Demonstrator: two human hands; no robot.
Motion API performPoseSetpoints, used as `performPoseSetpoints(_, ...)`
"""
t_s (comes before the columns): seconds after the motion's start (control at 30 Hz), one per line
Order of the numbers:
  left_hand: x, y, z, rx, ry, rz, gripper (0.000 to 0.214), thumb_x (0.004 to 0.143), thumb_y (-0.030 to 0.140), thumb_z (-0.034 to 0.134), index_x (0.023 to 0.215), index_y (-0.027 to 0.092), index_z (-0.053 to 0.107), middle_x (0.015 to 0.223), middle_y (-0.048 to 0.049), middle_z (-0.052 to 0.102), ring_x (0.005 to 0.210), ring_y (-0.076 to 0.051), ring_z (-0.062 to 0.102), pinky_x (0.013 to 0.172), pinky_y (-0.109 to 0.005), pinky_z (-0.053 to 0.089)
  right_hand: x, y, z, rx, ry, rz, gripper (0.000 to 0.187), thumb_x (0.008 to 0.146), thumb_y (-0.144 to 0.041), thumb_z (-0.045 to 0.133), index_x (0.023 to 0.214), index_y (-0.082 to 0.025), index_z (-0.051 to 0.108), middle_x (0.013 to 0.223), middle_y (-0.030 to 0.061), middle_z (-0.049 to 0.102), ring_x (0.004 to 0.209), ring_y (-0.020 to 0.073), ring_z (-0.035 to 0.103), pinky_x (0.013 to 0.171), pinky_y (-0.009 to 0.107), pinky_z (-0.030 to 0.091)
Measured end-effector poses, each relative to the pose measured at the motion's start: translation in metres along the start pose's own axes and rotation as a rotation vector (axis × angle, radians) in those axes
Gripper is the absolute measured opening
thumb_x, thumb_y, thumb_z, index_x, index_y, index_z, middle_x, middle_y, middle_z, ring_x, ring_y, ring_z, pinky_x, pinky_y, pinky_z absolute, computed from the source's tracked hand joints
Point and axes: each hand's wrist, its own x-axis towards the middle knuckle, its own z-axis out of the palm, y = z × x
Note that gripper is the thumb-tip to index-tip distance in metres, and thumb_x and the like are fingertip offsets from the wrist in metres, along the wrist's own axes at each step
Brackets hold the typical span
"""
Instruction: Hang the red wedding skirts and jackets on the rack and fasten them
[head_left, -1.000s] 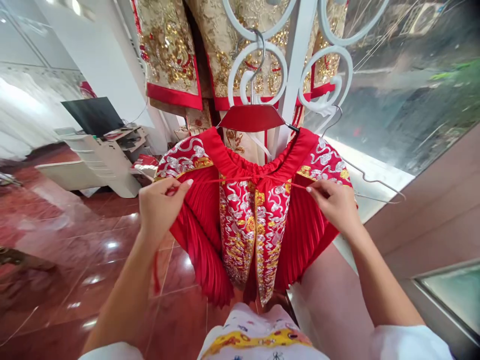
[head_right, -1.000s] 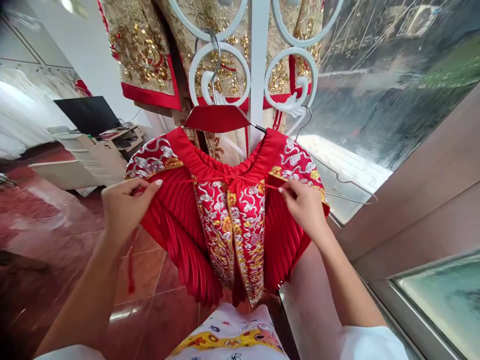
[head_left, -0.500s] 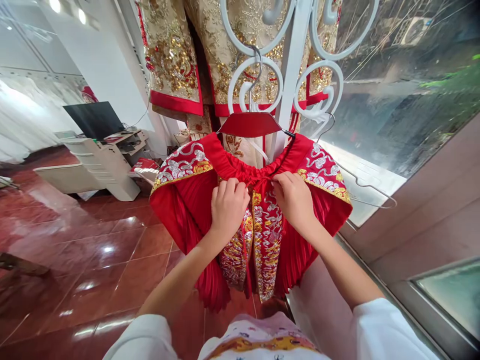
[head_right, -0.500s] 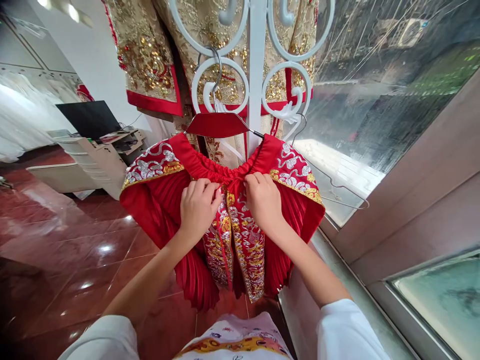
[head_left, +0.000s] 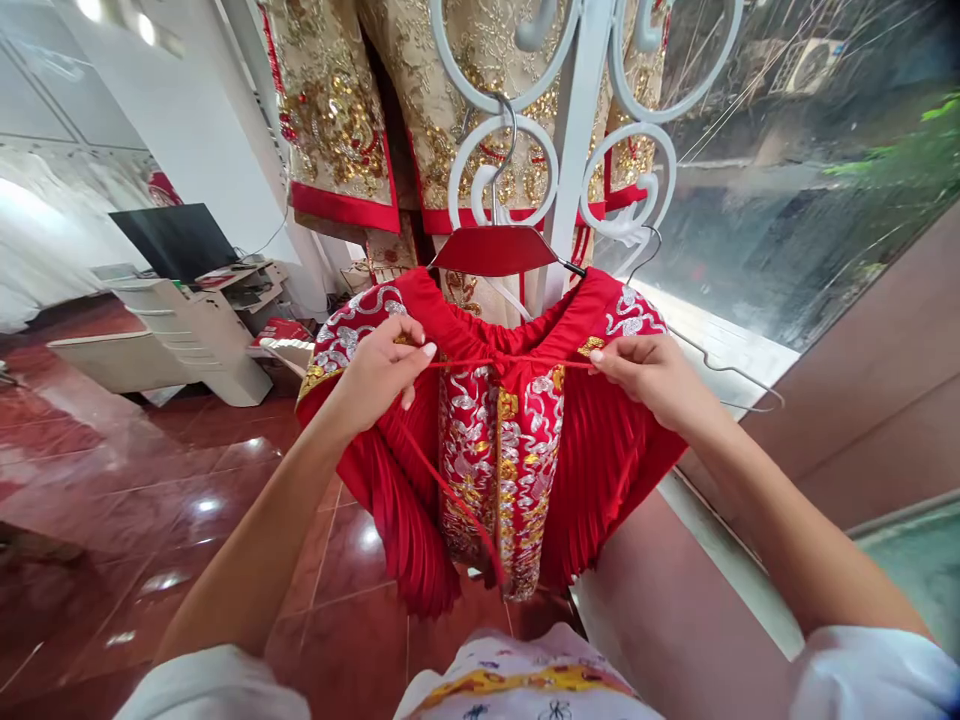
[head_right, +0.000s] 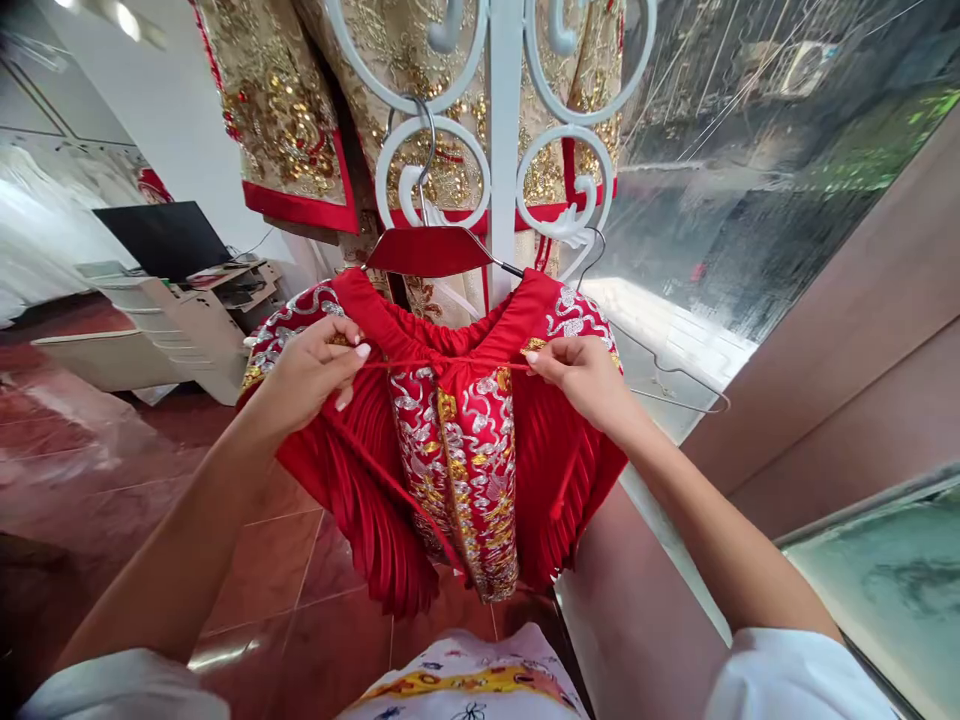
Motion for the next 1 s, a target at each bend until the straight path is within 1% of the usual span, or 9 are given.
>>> performPoseSetpoints(0.1, -0.006, -0.002, -0.015, -0.036, -0.157, 0.006, 0.014, 0.081, 0.033, 0.055, 0.083, 0.024, 0.045, 0.047, 0.0094, 0.033, 0.034, -0.006, 0.031, 0.037, -0.02, 0.039, 0.01, 0.004, -0.008, 0.081, -0.099, 0.124, 0.035, 0.075, -0.044, 0.061, 0.056, -0.017, 0.05, 0.043, -0.0065, 0.035, 0.036, 0.003, 0.021, 0.035, 0.022, 0.01)
performPoseSetpoints(0.2, -0.016, 0.007, -0.028, 0.213, -0.39, -0.006, 0.019, 0.084, 0.039, 0.051, 0.08, 0.022, 0.059, 0.046, 0.0055, 0.039, 0.037, -0.007, 0.034, 0.037, -0.021, 0.036, 0.02, 0.002, -0.015, 0.016, -0.316, 0.206, 0.029, 0.075, -0.041, 0.062, 0.059, -0.017, 0.056, 0.04, -0.0051, 0.04, 0.033, 0.0035, 0.024, 0.032, 0.021, 0.011)
performPoseSetpoints(0.27, -0.021, 0.013, -0.03, 0.503, -0.235, 0.096, 0.018, 0.081, 0.036, 0.056, 0.078, 0.022, 0.066, 0.052, 0.0019, 0.048, 0.044, -0.009, 0.041, 0.042, -0.021, 0.035, 0.026, -0.003, -0.018, -0.095, -0.581, 0.187, 0.025, 0.075, -0.038, 0.063, 0.063, -0.016, 0.063, 0.041, -0.0035, 0.046, 0.033, 0.0038, 0.027, 0.031, 0.02, 0.014)
performPoseSetpoints(0.37, -0.017, 0.018, -0.016, 0.756, 0.362, 0.341, 0.012, 0.077, 0.028, 0.059, 0.078, 0.021, 0.069, 0.072, -0.0028, 0.056, 0.063, -0.013, 0.048, 0.058, -0.026, 0.041, 0.03, -0.014, -0.013, -0.114, -0.912, 0.066, 0.021, 0.074, -0.036, 0.065, 0.077, -0.016, 0.071, 0.052, -0.0013, 0.058, 0.037, 0.0041, 0.034, 0.034, 0.019, 0.022)
performPoseSetpoints(0.43, -0.008, 0.02, 0.003, 0.754, 0.62, 0.463, 0.013, 0.079, 0.024, 0.056, 0.077, 0.02, 0.069, 0.077, -0.0046, 0.056, 0.071, -0.015, 0.049, 0.066, -0.029, 0.041, 0.033, -0.02, -0.002, -0.023, -0.842, -0.072, 0.022, 0.074, -0.035, 0.063, 0.085, -0.018, 0.071, 0.06, -0.0012, 0.062, 0.039, 0.0041, 0.038, 0.037, 0.019, 0.026)
performPoseSetpoints(0.5, 0.004, 0.021, 0.021, 0.644, 0.685, 0.512, 0.012, 0.079, 0.025, 0.057, 0.074, 0.019, 0.068, 0.076, -0.0039, 0.056, 0.069, -0.014, 0.048, 0.066, -0.029, 0.041, 0.037, -0.022, 0.013, 0.031, -0.535, -0.239, 0.021, 0.077, -0.033, 0.059, 0.085, -0.018, 0.071, 0.066, -0.0005, 0.064, 0.043, 0.0045, 0.041, 0.042, 0.02, 0.031)
performPoseSetpoints(0.63, 0.025, 0.021, 0.047, 0.265, 0.31, 0.373, 0.012, 0.073, 0.028, 0.063, 0.07, 0.017, 0.066, 0.066, 0.0, 0.055, 0.056, -0.01, 0.044, 0.053, -0.023, 0.036, 0.047, -0.016, 0.039, -0.234, -0.006, -0.569, 0.019, 0.081, -0.021, 0.051, 0.075, -0.015, 0.069, 0.073, 0.0031, 0.064, 0.06, 0.0095, 0.051, 0.058, 0.023, 0.038)
performPoseSetpoints(0.73, 0.033, 0.018, 0.056, 0.135, 0.099, 0.29, 0.013, 0.068, 0.027, 0.066, 0.066, 0.014, 0.065, 0.059, 0.0021, 0.052, 0.052, -0.008, 0.04, 0.049, -0.022, 0.031, 0.049, -0.009, 0.047, -0.508, 0.065, -0.703, 0.022, 0.085, -0.018, 0.047, 0.084, -0.015, 0.069, 0.07, 0.0033, 0.059, 0.062, 0.0112, 0.05, 0.06, 0.024, 0.036)
performPoseSetpoints(1.0, 0.032, 0.015, 0.058, 0.307, 0.147, 0.372, 0.009, 0.069, 0.017, 0.058, 0.061, 0.013, 0.062, 0.059, 0.0023, 0.05, 0.053, -0.008, 0.041, 0.053, -0.023, 0.034, 0.048, -0.001, 0.044, -0.632, -0.045, -0.745, 0.032, 0.094, -0.02, 0.033, 0.108, -0.016, 0.061, 0.085, 0.0069, 0.057, 0.072, 0.0132, 0.051, 0.063, 0.025, 0.037)
